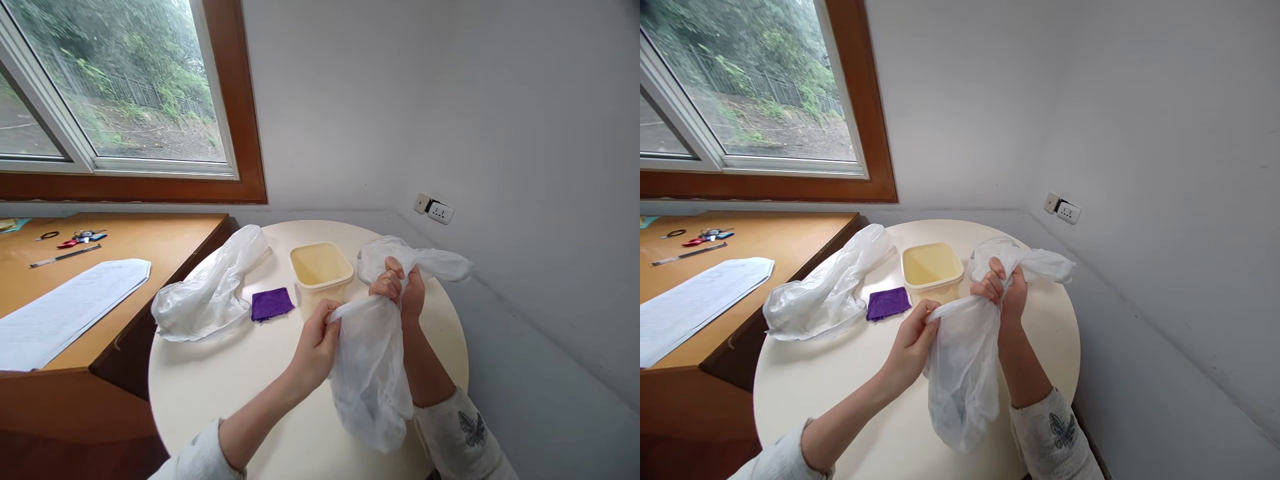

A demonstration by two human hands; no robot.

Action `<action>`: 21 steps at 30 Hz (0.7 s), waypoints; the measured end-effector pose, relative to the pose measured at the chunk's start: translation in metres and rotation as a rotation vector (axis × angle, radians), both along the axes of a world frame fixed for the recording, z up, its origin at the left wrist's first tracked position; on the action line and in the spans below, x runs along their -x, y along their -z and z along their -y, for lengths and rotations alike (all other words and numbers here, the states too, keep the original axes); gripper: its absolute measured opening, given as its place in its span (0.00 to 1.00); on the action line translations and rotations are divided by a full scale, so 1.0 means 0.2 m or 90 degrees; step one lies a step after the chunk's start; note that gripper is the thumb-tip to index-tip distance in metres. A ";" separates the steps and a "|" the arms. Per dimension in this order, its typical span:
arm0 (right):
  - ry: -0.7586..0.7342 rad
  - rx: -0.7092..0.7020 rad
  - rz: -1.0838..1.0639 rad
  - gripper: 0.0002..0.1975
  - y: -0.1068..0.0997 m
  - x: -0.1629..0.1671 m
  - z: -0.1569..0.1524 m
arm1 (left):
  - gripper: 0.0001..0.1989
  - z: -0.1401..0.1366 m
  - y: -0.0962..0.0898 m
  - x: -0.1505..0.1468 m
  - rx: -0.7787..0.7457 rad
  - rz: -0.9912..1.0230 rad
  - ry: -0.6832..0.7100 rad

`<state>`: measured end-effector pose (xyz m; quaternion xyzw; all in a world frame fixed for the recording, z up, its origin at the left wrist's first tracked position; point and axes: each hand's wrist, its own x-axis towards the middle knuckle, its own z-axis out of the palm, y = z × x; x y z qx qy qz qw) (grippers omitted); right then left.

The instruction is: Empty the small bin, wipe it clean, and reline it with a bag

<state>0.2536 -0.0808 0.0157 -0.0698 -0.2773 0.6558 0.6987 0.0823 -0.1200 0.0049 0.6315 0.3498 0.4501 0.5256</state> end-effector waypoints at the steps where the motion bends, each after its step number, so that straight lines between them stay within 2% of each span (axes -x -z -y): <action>1: -0.005 -0.012 0.002 0.17 0.00 0.00 0.00 | 0.05 0.00 0.00 0.00 0.009 0.006 0.001; 4: -0.007 -0.023 0.006 0.17 0.00 0.01 0.00 | 0.06 0.00 -0.02 0.01 0.026 0.027 0.006; 10: 0.003 0.027 0.001 0.17 0.00 0.01 0.00 | 0.06 -0.01 -0.03 0.04 0.119 0.091 0.071; 14: 0.007 0.026 0.016 0.17 0.00 0.03 0.00 | 0.06 -0.02 -0.04 0.07 0.144 0.092 0.077; 19: 0.006 0.048 0.008 0.17 -0.01 0.03 0.00 | 0.10 -0.04 -0.04 0.08 0.050 0.037 0.012; 21: -0.010 0.052 -0.018 0.16 -0.01 0.03 0.00 | 0.12 -0.05 -0.04 0.08 0.038 0.025 0.013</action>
